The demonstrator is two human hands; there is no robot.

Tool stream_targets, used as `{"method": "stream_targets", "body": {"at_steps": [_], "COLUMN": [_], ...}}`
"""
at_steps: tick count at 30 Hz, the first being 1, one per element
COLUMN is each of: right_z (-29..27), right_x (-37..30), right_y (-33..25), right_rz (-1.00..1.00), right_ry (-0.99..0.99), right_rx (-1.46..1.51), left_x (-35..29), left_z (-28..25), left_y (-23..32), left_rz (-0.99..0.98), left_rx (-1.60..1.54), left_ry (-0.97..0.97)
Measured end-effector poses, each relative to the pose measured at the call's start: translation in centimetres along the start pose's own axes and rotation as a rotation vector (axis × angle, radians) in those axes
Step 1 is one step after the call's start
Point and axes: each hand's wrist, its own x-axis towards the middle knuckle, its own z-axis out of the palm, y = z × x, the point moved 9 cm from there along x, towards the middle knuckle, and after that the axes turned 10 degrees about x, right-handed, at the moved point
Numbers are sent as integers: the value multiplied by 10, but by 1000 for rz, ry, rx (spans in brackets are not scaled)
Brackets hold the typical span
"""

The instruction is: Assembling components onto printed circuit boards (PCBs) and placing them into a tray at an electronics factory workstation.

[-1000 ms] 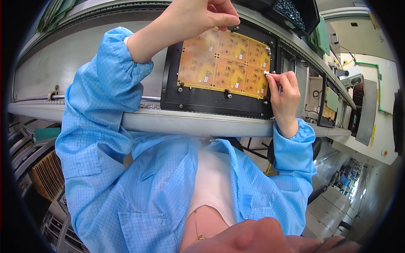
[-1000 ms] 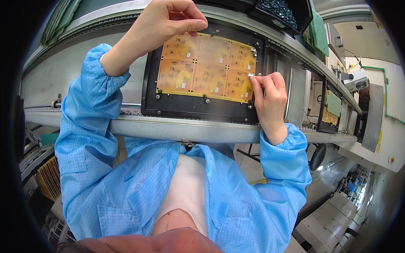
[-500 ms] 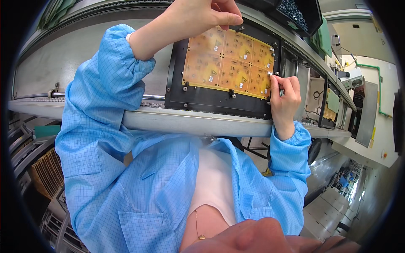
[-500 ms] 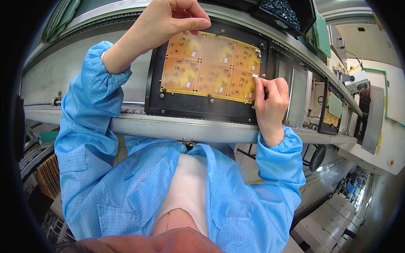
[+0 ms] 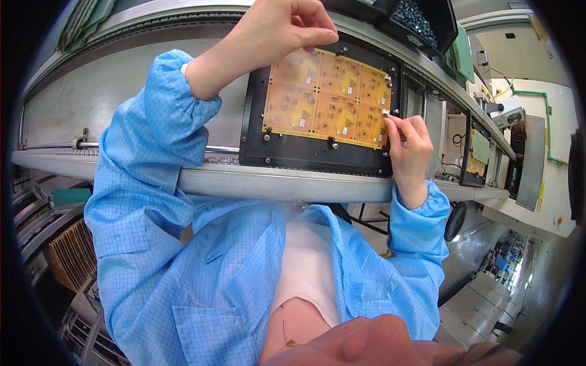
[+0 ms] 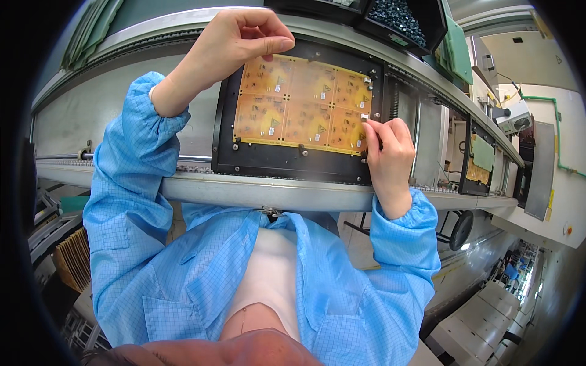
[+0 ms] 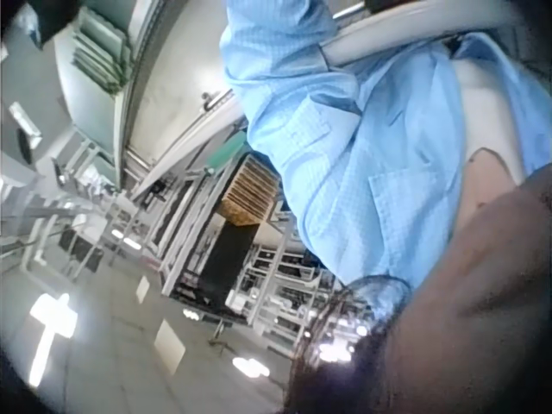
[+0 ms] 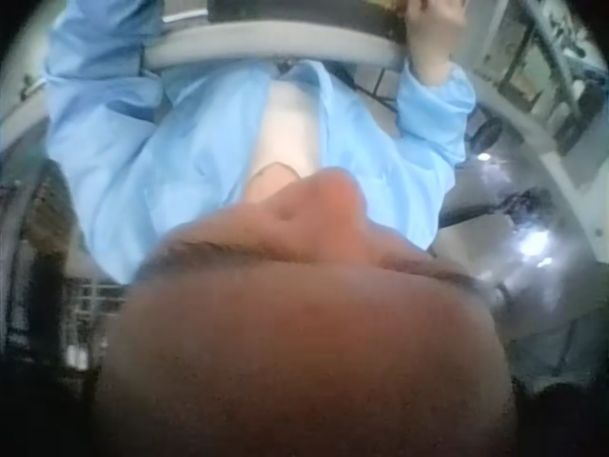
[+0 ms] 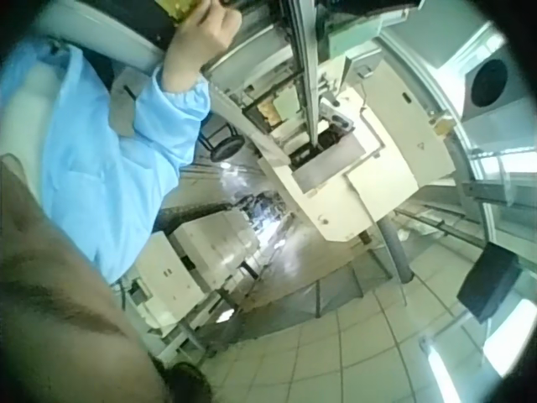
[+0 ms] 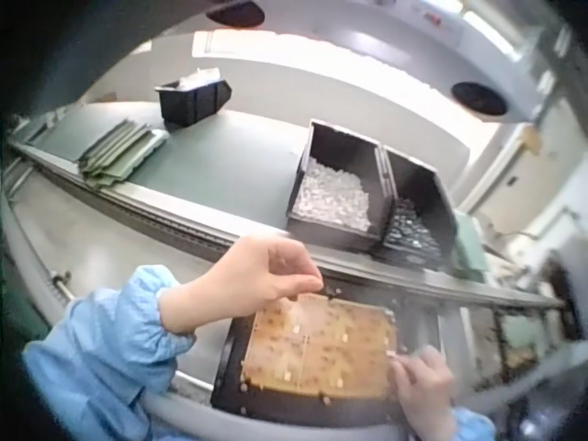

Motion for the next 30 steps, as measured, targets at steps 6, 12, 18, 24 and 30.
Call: {"method": "stream_targets", "body": {"at_steps": [6, 12, 18, 24, 30], "right_z": [-23, -2, 40, 39, 15], "right_x": [44, 161, 203, 211, 187], "right_y": [9, 62, 110, 98, 72], "right_rz": [120, -317, -18, -65, -107], "right_ry": [34, 66, -133, -57, 93], "right_rx": [135, -186, -280, -236, 124], "left_x": [-8, -14, -13, 16, 37], "left_z": [5, 31, 35, 42, 71], "left_y": [-12, -25, -30, -32, -20], "left_rz": [0, -169, -149, 60, 283], "left_rx": [18, -49, -61, 319, 664], "left_ry": [-59, -200, -232, -202, -124]}}
